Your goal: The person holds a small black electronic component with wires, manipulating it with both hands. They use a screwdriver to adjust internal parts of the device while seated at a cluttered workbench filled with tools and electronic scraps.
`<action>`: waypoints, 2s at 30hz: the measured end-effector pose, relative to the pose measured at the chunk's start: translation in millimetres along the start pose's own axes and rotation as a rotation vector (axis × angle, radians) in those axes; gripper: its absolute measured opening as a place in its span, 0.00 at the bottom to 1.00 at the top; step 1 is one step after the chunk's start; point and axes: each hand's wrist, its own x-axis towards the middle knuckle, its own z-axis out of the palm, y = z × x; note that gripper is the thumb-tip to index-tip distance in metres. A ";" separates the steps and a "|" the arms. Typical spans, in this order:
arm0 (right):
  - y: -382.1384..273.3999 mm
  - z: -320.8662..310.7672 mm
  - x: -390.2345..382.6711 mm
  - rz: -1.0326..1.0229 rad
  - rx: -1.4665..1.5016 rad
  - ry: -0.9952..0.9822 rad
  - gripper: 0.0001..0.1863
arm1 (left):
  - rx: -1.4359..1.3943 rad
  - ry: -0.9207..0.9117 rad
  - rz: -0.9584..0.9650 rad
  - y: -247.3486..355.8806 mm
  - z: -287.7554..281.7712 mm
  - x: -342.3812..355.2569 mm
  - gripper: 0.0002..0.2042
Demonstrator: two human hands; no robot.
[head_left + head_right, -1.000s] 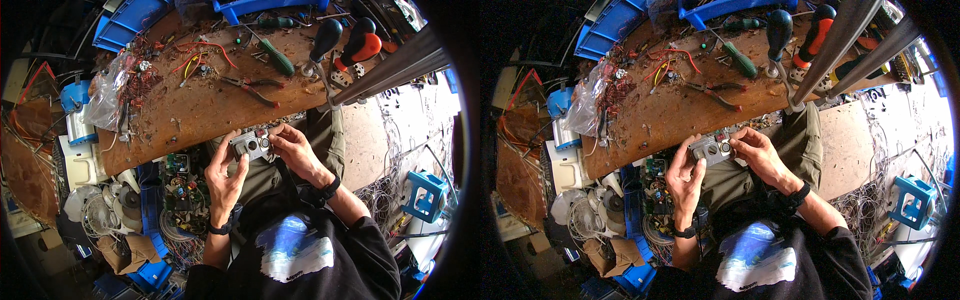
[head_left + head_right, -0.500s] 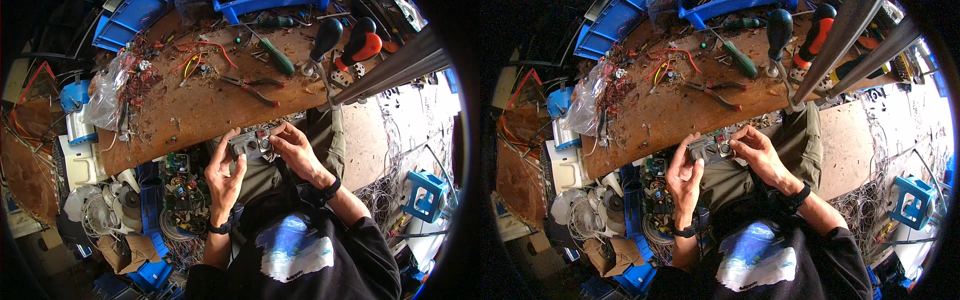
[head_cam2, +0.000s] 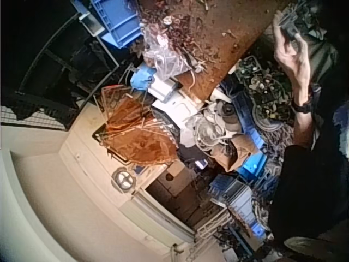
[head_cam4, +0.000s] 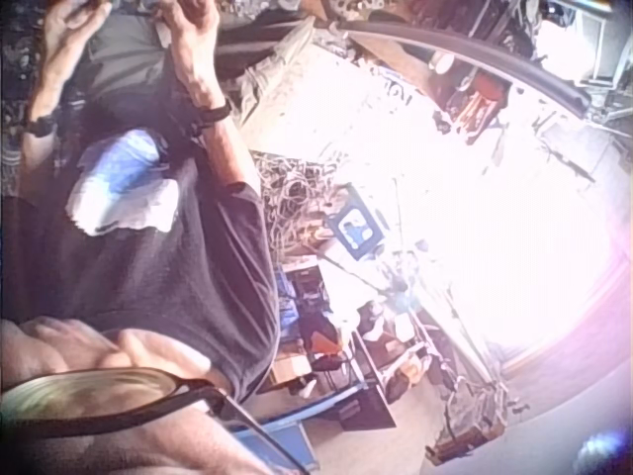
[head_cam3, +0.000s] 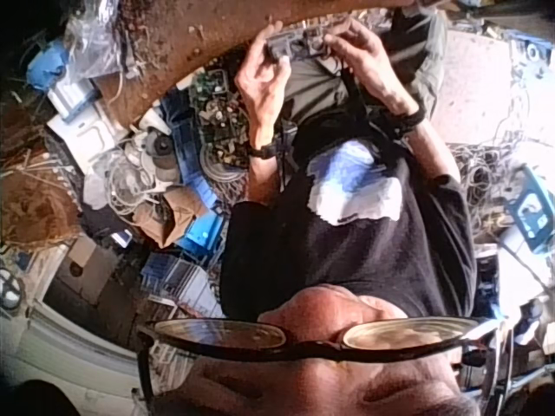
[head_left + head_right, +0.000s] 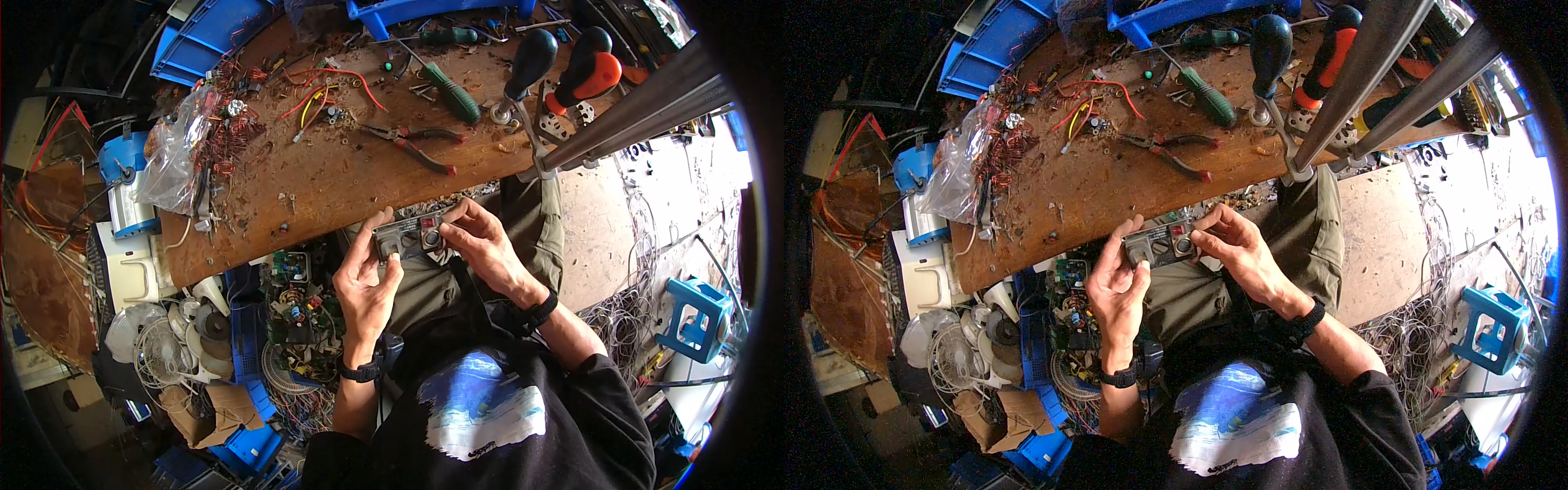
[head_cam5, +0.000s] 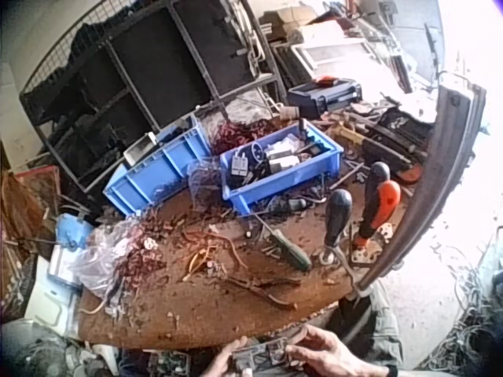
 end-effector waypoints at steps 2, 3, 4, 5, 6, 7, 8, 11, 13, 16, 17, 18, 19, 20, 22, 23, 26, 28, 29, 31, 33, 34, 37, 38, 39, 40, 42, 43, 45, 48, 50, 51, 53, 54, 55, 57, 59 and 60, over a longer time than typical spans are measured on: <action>-0.9 -0.9 -0.4 -0.006 -0.023 0.002 0.05 | -0.006 0.009 -0.007 -2.3 1.2 -1.0 0.29; -1.1 -1.4 -0.2 -0.015 -0.041 0.005 0.05 | 0.001 0.007 -0.010 -1.9 1.2 -1.5 0.29; -1.3 -1.6 -0.1 -0.023 -0.059 0.008 0.05 | 0.009 0.005 -0.014 -1.1 1.1 -2.2 0.29; -2.3 -0.5 -0.1 -0.015 -0.050 0.019 0.06 | 0.016 0.004 -0.016 -0.4 1.2 -2.7 0.29; -3.8 1.6 -0.1 -0.007 -0.040 0.030 0.07 | 0.017 -0.005 -0.005 -0.4 0.6 -2.9 0.29; -4.3 3.4 0.0 0.002 -0.031 0.040 0.07 | 0.019 -0.013 0.007 -0.4 -0.5 -3.0 0.30; -4.1 4.5 0.6 -0.006 -0.004 0.034 0.08 | 0.019 -0.023 0.020 -0.6 -0.9 -2.6 0.30; -1.3 5.5 1.4 -0.060 -0.008 -0.002 0.10 | 0.060 -0.034 0.082 1.7 0.1 -0.9 0.32; 1.1 3.9 1.8 -0.136 -0.121 -0.045 0.12 | 0.014 -0.038 0.074 2.5 1.6 -0.5 0.33; -3.8 12.3 0.1 -0.042 -0.091 0.016 0.13 | -0.019 -0.077 0.102 1.0 0.6 -1.7 0.36; -2.9 9.9 0.3 -0.011 -0.061 0.011 0.13 | -0.026 -0.097 0.120 0.8 0.3 -2.6 0.36; -0.7 5.5 0.6 0.021 -0.030 0.007 0.14 | -0.045 -0.122 0.110 0.9 0.2 -3.9 0.36; 0.1 3.0 0.9 0.052 0.001 0.002 0.14 | -0.026 -0.151 0.143 -0.1 0.8 -3.3 0.37; -0.2 3.3 0.6 0.069 0.023 -0.007 0.15 | -0.007 -0.181 0.173 -1.2 1.3 -2.9 0.37; -0.3 4.7 -0.5 0.102 0.068 -0.025 0.15 | 0.020 -0.187 0.177 -1.3 1.9 -2.4 0.39; -0.3 4.7 -0.8 0.125 0.061 -0.045 0.15 | 0.036 -0.189 0.191 -2.7 2.0 -2.1 0.39; -3.5 12.4 -0.7 0.174 0.055 -0.070 0.16 | 0.062 -0.149 0.232 -8.7 4.3 -0.4 0.39; -1.0 13.1 0.6 0.096 -0.055 -0.087 0.17 | 0.093 -0.101 0.246 -11.2 5.0 0.5 0.38; 0.3 13.2 1.4 0.011 -0.166 -0.063 0.17 | 0.176 -0.061 0.289 -10.1 5.5 2.7 0.35; -2.1 11.1 1.6 -0.031 -0.358 0.044 0.19 | 0.261 -0.042 0.322 -1.1 7.3 5.8 0.34; -25.1 23.6 -4.8 -0.040 -0.300 -0.023 0.19 | 0.435 -0.076 0.400 9.0 4.1 10.9 0.37; -33.0 28.4 -7.0 -0.045 -0.270 -0.056 0.20 | 0.460 -0.079 0.405 10.8 4.1 12.3 0.36; -35.6 26.0 -4.8 0.037 -0.160 -0.108 0.19 | 0.512 -0.093 0.408 13.5 6.3 16.4 0.35; -34.6 23.7 -3.7 0.065 -0.142 -0.113 0.19 | 0.518 -0.110 0.412 13.9 6.4 17.7 0.36; -31.2 20.8 -2.9 0.098 -0.071 -0.113 0.17 | 0.523 -0.127 0.416 14.8 6.2 19.0 0.36; -27.5 16.2 -2.2 0.114 -0.012 -0.134 0.17 | 0.529 -0.144 0.420 15.4 6.6 20.0 0.36; -19.6 7.7 -1.0 0.149 0.110 -0.176 0.16 | 0.532 -0.158 0.423 16.1 7.0 21.0 0.35; -17.0 5.9 -0.4 0.164 0.148 -0.180 0.17 | 0.533 -0.165 0.424 16.2 7.3 21.0 0.35; -13.2 2.9 0.4 0.195 0.225 -0.187 0.17 | 0.472 -0.165 0.370 13.2 8.0 20.1 0.35; -8.7 -0.9 1.4 0.211 0.266 -0.199 0.16 | 0.413 -0.172 0.338 9.1 8.6 19.2 0.32; -6.1 -2.1 1.3 0.218 0.292 -0.217 0.16 | 0.415 -0.183 0.350 6.1 8.1 19.4 0.32; -4.9 -2.8 1.2 0.221 0.305 -0.226 0.16 | 0.431 -0.190 0.365 4.1 7.3 19.8 0.32; -2.2 -5.1 2.1 0.232 0.330 -0.235 0.16 | 0.456 -0.208 0.379 4.3 6.0 20.2 0.33; -1.6 -5.6 2.4 0.237 0.342 -0.240 0.16 | 0.466 -0.218 0.377 6.2 5.4 20.4 0.32; -2.0 -4.9 2.3 0.242 0.344 -0.234 0.17 | 0.476 -0.228 0.375 7.9 5.4 20.5 0.32; -2.8 -3.2 2.1 0.252 0.350 -0.224 0.17 | 0.446 -0.221 0.334 11.6 6.3 19.2 0.31; 2.4 -8.0 3.1 0.275 0.392 -0.224 0.18 | 0.441 -0.224 0.317 12.0 6.0 18.8 0.29; 5.3 -10.5 3.7 0.286 0.413 -0.223 0.18 | 0.451 -0.231 0.320 11.0 4.9 19.2 0.29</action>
